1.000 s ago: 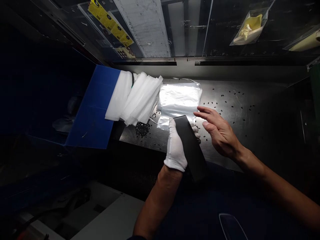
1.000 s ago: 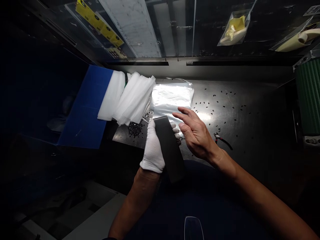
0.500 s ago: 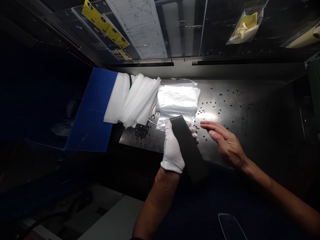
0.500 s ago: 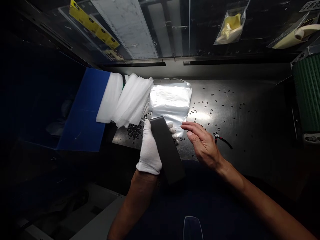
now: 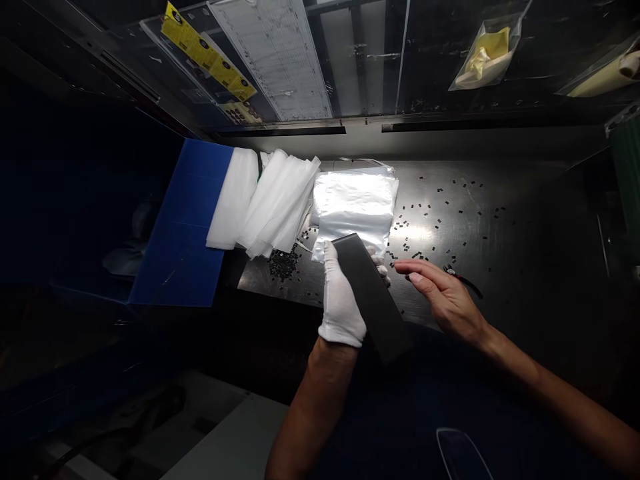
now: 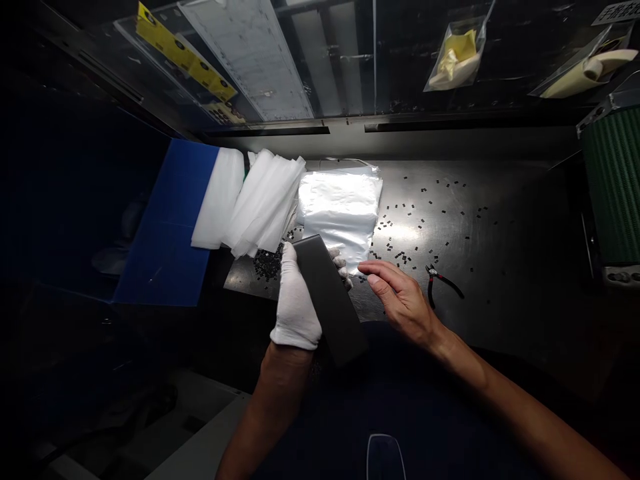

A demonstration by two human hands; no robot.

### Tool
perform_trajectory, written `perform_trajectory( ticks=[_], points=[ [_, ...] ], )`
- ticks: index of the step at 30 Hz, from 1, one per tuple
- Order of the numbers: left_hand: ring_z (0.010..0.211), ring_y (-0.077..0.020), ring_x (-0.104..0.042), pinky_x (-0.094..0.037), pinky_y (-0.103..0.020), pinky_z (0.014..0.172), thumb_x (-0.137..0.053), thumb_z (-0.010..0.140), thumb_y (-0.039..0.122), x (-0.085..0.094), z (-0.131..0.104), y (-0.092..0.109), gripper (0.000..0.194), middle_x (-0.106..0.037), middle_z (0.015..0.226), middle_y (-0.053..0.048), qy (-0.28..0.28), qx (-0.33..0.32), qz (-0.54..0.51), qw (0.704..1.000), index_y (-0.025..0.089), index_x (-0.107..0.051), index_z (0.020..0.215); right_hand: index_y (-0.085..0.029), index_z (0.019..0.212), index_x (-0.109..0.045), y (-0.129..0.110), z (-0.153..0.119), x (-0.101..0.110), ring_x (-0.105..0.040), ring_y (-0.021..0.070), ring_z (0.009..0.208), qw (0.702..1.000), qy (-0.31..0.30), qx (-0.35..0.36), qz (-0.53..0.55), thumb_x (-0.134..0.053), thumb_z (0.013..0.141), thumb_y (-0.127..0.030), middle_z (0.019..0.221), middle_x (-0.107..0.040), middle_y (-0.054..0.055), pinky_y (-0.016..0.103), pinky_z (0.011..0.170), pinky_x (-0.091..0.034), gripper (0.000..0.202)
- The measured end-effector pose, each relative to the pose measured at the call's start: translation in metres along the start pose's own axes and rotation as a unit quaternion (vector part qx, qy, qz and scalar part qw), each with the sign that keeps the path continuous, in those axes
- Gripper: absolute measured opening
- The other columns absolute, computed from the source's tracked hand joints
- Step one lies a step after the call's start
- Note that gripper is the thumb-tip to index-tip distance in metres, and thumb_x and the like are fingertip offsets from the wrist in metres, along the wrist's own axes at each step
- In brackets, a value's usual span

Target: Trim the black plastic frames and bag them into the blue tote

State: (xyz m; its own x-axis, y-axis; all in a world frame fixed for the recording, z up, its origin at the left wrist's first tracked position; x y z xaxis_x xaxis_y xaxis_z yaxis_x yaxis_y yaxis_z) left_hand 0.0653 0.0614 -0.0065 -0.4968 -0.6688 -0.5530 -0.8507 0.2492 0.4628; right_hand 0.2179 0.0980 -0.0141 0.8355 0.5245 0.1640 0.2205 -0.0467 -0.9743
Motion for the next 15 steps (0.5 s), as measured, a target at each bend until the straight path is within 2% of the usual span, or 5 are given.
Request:
perform_trajectory(
  ticks=[4, 9, 12, 15],
  points=[
    [0.070, -0.0200, -0.065, -0.058, -0.033, 0.067, -0.037, 0.094, 0.080, -0.002, -0.008, -0.003, 0.075, -0.067, 0.084, -0.010, -0.061, 0.002, -0.017, 0.998, 0.013, -0.071, 0.098, -0.028, 0.126, -0.073, 0.008, -0.004, -0.004, -0.062, 0.0240, 0.127, 0.999, -0.006, -0.032, 0.011, -0.051, 0.106, -0.047, 0.132, -0.070, 0.004, 0.044, 0.113, -0.047, 0.035],
    [0.077, -0.0226, -0.066, -0.057, -0.034, 0.074, -0.030, 0.093, 0.084, 0.000, -0.027, 0.000, 0.086, -0.069, 0.089, -0.013, -0.109, -0.021, 0.051, 0.992, 0.012, -0.073, 0.109, -0.025, 0.123, -0.074, 0.010, -0.001, -0.009, -0.066, 0.0253, 0.122, 0.995, -0.016, -0.081, 0.064, -0.052, 0.104, -0.054, 0.126, -0.074, 0.006, 0.045, 0.110, -0.049, 0.041],
    [0.084, -0.0260, -0.069, -0.058, -0.036, 0.077, -0.042, 0.087, 0.086, 0.008, -0.035, 0.000, 0.084, -0.072, 0.093, -0.014, -0.131, -0.014, 0.088, 0.987, 0.013, -0.074, 0.114, -0.024, 0.124, -0.073, 0.009, 0.002, -0.013, -0.066, 0.0257, 0.122, 0.990, -0.027, -0.096, 0.098, -0.053, 0.103, -0.058, 0.126, -0.073, 0.007, 0.045, 0.111, -0.050, 0.045],
    [0.092, -0.0339, -0.072, -0.060, -0.043, 0.081, -0.059, 0.076, 0.088, 0.028, -0.039, -0.003, 0.083, -0.074, 0.094, -0.015, -0.117, 0.020, 0.108, 0.987, 0.018, -0.077, 0.115, -0.023, 0.123, -0.074, 0.008, 0.004, -0.015, -0.067, 0.0266, 0.120, 0.987, -0.031, -0.102, 0.118, -0.053, 0.102, -0.060, 0.124, -0.074, 0.009, 0.046, 0.110, -0.050, 0.048]
  ],
)
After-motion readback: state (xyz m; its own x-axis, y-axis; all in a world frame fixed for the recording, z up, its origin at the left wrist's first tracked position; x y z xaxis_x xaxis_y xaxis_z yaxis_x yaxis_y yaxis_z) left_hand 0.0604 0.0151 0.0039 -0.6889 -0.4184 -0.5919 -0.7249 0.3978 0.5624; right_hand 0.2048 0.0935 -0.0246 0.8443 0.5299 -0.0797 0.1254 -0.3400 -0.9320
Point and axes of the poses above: each hand's wrist, its own z-axis towards the middle knuckle, its own x-axis out of the back of the hand, y = z × x, the point moved 8 cm from there along z, towards the middle knuckle
